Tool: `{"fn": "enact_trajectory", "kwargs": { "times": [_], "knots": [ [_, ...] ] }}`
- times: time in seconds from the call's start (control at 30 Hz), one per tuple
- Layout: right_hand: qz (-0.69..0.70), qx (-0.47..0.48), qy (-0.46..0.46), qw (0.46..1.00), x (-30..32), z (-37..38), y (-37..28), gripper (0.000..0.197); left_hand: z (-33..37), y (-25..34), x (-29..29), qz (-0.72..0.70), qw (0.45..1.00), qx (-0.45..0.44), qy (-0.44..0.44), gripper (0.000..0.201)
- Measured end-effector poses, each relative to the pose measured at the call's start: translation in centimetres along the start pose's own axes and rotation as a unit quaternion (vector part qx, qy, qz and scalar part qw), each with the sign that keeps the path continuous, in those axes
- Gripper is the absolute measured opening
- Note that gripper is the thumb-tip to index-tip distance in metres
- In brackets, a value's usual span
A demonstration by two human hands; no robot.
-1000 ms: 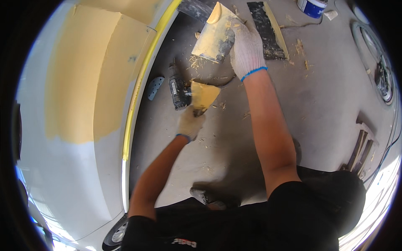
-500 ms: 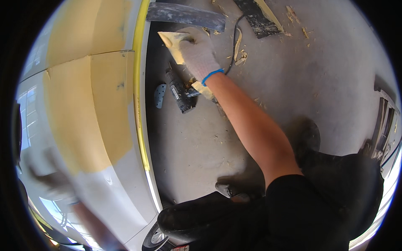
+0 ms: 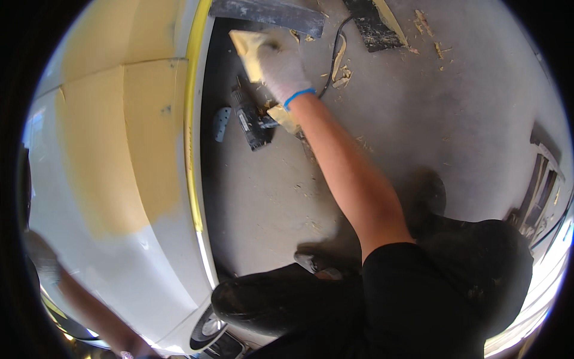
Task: The person applies yellow body filler to a white car's side panel using a spreader and a putty knife. They repeatedly transfer filler between tools and smooth the surface along the panel's edge.
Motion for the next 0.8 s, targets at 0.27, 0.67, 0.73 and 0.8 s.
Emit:
{"fn": "enact_trajectory", "kwargs": {
  "times": [0.27,0.67,0.73,0.8],
  "knots": [
    [-0.113,0.079,-0.034,0.99,3.2,0.4,-3.3,0.026,27.7,-10.8,39.3,0.569,0.815,-0.11,0.024,0.034],
    [-0.018,0.169,-0.274,0.947,-5.0,-6.8,-18.4,0.03,30.2,-26.2,33.1,0.514,0.805,-0.208,-0.211,0.02],
    [-0.034,0.171,-0.323,0.93,-7.4,-9.0,-20.0,0.03,28.3,-24.0,31.3,0.603,0.727,-0.227,-0.236,0.022],
    [-0.103,0.183,-0.383,0.9,-9.1,-10.7,-20.8,0.029,26.5,-22.5,29.9,0.625,0.701,-0.278,-0.203,0.025]
  ]
}}
Point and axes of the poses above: each hand's wrist, its own z-axis towards the middle knuckle, its own x-axis out of the back of the hand, y = z × x, the point moved 8 cm from there along z, towards the middle knuckle, and after that the axes turned 2 degrees about -x, right-handed, at the moved point
